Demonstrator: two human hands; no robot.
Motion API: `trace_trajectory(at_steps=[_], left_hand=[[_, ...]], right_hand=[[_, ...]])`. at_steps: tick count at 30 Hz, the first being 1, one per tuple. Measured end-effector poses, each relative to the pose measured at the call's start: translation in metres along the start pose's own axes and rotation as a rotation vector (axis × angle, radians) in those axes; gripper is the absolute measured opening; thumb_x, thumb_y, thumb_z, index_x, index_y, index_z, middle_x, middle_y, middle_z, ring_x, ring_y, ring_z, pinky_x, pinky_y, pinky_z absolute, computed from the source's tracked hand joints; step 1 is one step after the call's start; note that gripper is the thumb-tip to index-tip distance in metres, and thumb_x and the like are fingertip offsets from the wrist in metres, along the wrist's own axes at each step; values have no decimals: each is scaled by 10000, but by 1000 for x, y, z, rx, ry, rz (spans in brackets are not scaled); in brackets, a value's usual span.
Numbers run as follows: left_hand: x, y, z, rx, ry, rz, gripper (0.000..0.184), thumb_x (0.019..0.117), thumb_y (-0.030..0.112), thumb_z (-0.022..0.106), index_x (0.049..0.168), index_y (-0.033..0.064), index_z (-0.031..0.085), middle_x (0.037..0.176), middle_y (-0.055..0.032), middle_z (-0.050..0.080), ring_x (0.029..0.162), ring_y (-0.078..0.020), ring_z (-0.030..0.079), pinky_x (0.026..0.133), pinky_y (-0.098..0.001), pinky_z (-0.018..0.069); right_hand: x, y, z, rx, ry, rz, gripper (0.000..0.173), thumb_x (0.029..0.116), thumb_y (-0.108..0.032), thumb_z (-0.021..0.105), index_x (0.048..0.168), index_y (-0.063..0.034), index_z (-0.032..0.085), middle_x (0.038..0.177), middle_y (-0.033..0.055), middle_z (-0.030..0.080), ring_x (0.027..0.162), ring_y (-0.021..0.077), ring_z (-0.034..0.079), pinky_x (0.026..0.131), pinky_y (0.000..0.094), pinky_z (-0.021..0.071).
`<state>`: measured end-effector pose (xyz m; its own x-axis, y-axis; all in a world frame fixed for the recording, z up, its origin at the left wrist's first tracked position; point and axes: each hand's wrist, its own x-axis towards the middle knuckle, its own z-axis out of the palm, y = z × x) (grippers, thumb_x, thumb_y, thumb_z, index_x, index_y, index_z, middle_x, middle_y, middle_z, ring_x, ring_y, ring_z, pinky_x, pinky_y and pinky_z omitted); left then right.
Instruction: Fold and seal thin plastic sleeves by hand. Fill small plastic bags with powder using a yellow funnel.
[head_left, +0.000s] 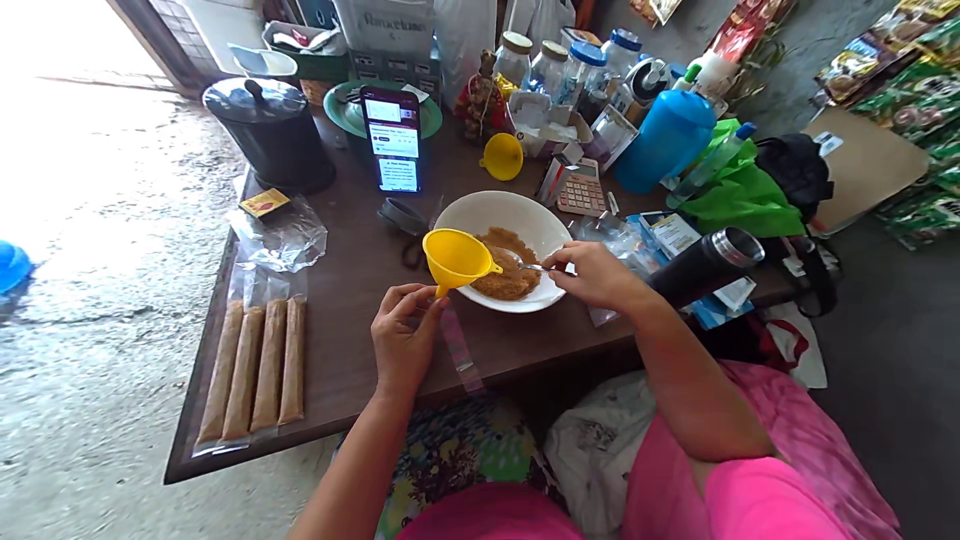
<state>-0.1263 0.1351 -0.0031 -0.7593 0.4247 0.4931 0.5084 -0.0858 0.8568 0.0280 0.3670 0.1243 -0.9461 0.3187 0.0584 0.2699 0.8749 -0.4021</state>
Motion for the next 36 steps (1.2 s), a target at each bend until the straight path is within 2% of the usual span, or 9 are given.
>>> trace_trajectory(at_steps=[7,11,13,16,18,22,27,32,36], left_hand=[[4,-1,5,57,-39,34,255,954,245,700,1042,10,744,1090,-81,654,917,-30,633,807,-158,529],[4,-1,6,59,-44,40,249,953,240,706,1047,13,746,1090,-73,652,914,-25,625,806,-156,518],[4,1,5,66,-48,38,244,952,232,704,1051,12,746,1084,-75,652,915,-34,628,810,-166,523],[5,1,5,77,-63,44,243,955,216,696,1064,4,742,1082,-86,654,906,-48,629,806,-180,528],[5,1,4,76,-71,35,241,956,213,693,1069,7,741,1085,-77,652,911,-35,625,809,-166,520],[6,1,3,57,-70,-1,224,953,198,695,1063,8,740,1088,-73,652,911,-26,623,806,-160,517],[6,1,4,41,-76,-20,224,954,197,695,1064,7,738,1090,-70,650,913,-24,623,799,-152,518],[5,0,4,25,-65,-23,221,951,193,701,1060,4,737,1086,-58,647,904,-10,618,791,-138,514],[6,0,5,15,-60,-18,218,949,190,702,1056,3,736,1086,-62,649,910,-12,627,802,-146,525]], right_hand=[[-3,4,-35,-28,81,63,197,967,-102,643,1108,-23,756,960,149,691,864,279,673,791,488,556],[-12,-20,-47,-89,178,28,200,983,-147,635,1122,-67,754,932,92,652,789,229,634,695,444,543],[-18,-39,-42,-171,230,-43,176,967,-142,664,1105,-92,762,949,96,673,794,259,666,658,484,555],[-24,-64,-26,-325,306,-153,174,920,-111,689,1064,-136,782,910,76,678,651,249,652,506,462,510],[-22,-66,-20,-375,349,-178,168,923,-97,677,1049,-137,781,907,79,682,625,254,653,472,445,495],[-12,-44,-23,-351,305,8,197,948,-110,655,1112,-107,764,975,132,688,729,326,683,570,523,530],[-1,-22,-4,-356,0,229,207,953,-104,638,1131,-81,743,1083,169,697,913,399,696,717,620,537],[-7,-24,7,-233,22,105,127,908,-104,709,1022,-96,766,950,119,685,815,327,688,644,571,548],[-4,-13,-4,-74,7,58,132,927,-111,691,1031,-80,767,919,109,680,830,288,672,705,532,550]])
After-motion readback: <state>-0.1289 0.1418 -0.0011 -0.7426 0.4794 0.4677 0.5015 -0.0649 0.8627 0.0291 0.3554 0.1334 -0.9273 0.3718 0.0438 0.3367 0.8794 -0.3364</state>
